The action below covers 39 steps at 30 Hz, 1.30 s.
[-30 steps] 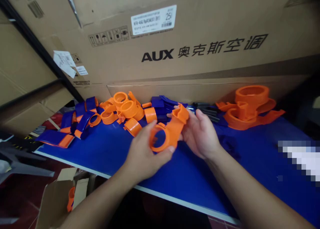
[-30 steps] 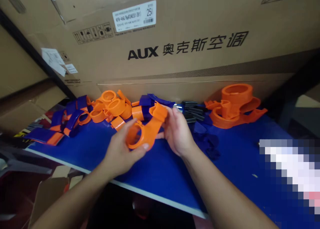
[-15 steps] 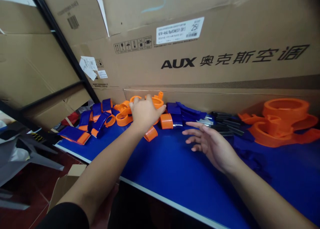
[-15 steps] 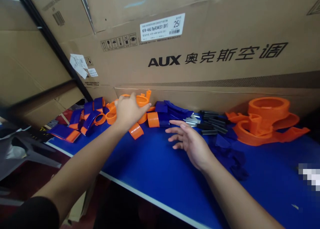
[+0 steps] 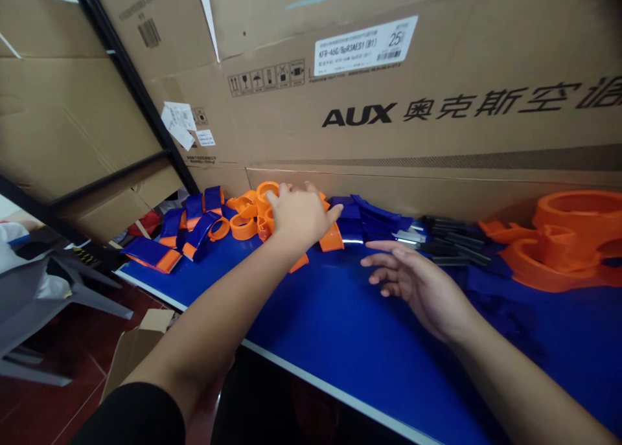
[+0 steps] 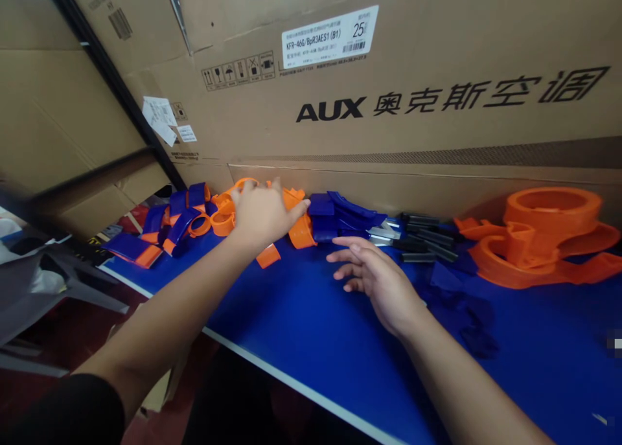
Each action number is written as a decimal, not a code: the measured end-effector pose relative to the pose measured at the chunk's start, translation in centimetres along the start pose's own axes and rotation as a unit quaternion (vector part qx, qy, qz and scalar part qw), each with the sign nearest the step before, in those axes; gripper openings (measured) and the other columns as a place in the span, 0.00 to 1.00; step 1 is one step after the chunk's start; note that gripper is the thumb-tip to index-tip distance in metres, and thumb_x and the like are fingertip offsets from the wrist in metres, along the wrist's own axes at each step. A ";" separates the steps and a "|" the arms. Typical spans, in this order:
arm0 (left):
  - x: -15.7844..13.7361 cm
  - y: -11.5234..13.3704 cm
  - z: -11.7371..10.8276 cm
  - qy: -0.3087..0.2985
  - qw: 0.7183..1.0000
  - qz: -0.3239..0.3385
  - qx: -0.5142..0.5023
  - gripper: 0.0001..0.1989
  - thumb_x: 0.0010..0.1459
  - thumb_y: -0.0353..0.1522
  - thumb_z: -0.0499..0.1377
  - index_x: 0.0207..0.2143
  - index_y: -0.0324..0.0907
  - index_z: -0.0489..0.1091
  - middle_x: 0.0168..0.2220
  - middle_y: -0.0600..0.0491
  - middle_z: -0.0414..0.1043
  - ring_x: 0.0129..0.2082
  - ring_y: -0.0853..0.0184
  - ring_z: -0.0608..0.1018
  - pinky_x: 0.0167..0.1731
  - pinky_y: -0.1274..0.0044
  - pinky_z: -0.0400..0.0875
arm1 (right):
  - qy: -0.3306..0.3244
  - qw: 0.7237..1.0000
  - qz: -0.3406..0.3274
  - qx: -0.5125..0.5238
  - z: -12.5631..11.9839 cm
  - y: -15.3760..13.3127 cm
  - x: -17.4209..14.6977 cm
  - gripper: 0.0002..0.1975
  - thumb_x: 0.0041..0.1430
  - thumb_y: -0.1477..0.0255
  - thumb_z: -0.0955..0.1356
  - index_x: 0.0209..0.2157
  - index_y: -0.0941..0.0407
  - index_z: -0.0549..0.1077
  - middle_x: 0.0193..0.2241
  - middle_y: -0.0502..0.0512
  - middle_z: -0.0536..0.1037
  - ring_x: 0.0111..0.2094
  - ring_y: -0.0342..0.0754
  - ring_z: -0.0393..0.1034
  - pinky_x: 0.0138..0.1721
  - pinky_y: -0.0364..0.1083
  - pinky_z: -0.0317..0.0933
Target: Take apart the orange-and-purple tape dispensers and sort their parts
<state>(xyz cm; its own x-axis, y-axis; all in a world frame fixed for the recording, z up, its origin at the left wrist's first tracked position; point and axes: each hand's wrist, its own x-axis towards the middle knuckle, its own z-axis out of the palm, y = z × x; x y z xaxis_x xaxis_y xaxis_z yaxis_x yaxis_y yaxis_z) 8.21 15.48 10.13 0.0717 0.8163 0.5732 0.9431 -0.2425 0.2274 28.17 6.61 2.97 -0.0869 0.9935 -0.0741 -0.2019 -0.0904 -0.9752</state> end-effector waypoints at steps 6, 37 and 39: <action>-5.2 -7.4 -6.1 0.081 0.992 -0.089 0.043 0.27 0.66 0.51 0.52 0.58 0.44 0.68 0.52 0.42 0.75 0.57 0.45 0.70 0.56 0.56 0.61 | 0.023 0.999 -0.003 -0.022 0.1 -0.3 0.1 0.19 0.57 0.57 0.69 0.48 0.50 0.76 0.41 0.59 0.81 0.30 0.50 0.74 0.25 0.46 0.65; -2.9 -14.0 -11.2 0.250 0.962 -0.086 -0.071 0.27 0.68 0.47 0.53 0.62 0.42 0.62 0.51 0.46 0.76 0.47 0.59 0.79 0.51 0.66 0.74 | 0.086 0.979 -0.145 -0.110 1.0 -0.4 -0.9 0.14 0.59 0.63 0.70 0.47 0.47 0.75 0.36 0.53 0.77 0.28 0.47 0.69 0.24 0.45 0.59; -5.0 -8.5 -10.5 0.177 0.969 -0.040 -0.168 0.25 0.68 0.47 0.53 0.60 0.43 0.64 0.50 0.48 0.76 0.48 0.59 0.79 0.51 0.66 0.74 | 0.084 0.982 -0.160 -0.049 1.0 -0.8 -1.3 0.16 0.58 0.63 0.70 0.49 0.46 0.74 0.38 0.53 0.78 0.29 0.48 0.70 0.25 0.45 0.60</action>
<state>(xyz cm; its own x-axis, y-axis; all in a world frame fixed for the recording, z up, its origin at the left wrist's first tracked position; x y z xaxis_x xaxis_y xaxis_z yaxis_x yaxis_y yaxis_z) -3.57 7.92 13.59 -0.1699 0.6223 0.7641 0.7775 -0.3917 0.4919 27.50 5.34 4.01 0.1298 0.9682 0.2138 -0.0974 0.2270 -0.9690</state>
